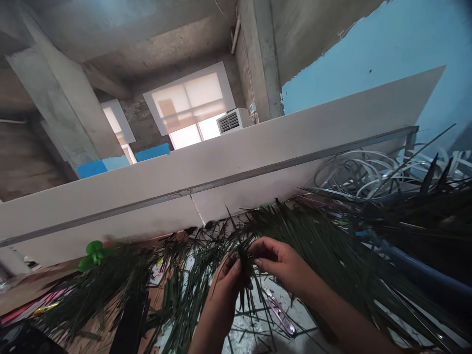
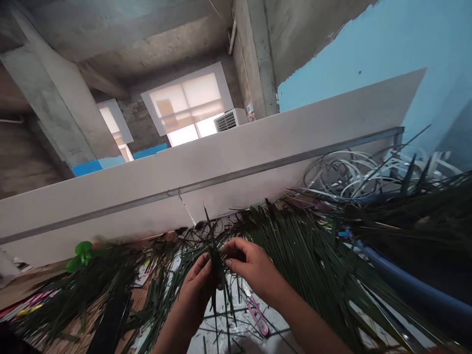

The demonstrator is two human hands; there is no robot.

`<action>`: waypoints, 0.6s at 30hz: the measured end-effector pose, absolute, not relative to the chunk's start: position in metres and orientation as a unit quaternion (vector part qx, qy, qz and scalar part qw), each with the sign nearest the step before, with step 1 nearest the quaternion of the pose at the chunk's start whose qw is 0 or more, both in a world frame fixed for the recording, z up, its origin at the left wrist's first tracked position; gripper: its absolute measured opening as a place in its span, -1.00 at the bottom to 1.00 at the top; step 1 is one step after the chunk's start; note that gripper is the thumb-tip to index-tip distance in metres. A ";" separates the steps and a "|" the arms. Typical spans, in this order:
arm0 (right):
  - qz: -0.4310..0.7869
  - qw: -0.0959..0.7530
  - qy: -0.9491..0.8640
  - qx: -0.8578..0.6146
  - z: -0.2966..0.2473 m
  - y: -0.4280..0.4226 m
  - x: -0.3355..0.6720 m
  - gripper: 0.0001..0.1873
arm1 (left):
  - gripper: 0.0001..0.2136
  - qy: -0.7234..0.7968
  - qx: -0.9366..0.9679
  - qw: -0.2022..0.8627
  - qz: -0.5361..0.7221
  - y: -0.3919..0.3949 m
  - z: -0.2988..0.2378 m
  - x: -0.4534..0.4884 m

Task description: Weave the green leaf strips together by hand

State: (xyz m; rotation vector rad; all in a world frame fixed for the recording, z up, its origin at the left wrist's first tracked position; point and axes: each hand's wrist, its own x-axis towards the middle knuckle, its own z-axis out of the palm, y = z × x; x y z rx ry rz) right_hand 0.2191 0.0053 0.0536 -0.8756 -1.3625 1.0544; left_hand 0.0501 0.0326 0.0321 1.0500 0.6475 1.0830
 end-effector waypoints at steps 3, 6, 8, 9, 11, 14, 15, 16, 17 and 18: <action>0.408 0.541 -0.619 -0.397 0.058 0.001 0.216 -0.76 | -0.72 0.287 0.450 0.689 0.490 0.031 0.033 0.052; 0.358 0.543 -0.634 -0.418 0.058 -0.001 0.213 -0.75 | -0.69 0.285 0.451 0.679 0.504 0.027 0.035 0.053; 0.337 0.562 -0.625 -0.424 0.055 0.001 0.212 -0.85 | -0.68 0.287 0.458 0.675 0.501 0.026 0.035 0.054; 0.333 0.572 -0.616 -0.427 0.053 0.003 0.213 -0.87 | -0.68 0.292 0.461 0.675 0.496 0.026 0.034 0.054; 0.340 0.591 -0.589 -0.434 0.048 0.007 0.213 -0.82 | -0.67 0.302 0.465 0.678 0.483 0.026 0.032 0.054; 0.390 0.622 -0.533 -0.420 0.044 0.012 0.214 -0.71 | -0.67 0.301 0.482 0.681 0.463 0.027 0.030 0.054; 0.410 0.633 -0.514 -0.408 0.043 0.014 0.214 -0.66 | -0.67 0.297 0.489 0.684 0.453 0.027 0.030 0.054; 0.426 0.642 -0.499 -0.398 0.042 0.015 0.213 -0.63 | -0.67 0.294 0.498 0.686 0.443 0.027 0.030 0.054; 0.436 0.647 -0.488 -0.391 0.042 0.016 0.213 -0.60 | -0.68 0.289 0.507 0.686 0.434 0.026 0.031 0.054; 0.440 0.649 -0.484 -0.388 0.041 0.016 0.212 -0.59 | -0.69 0.285 0.516 0.686 0.427 0.026 0.032 0.054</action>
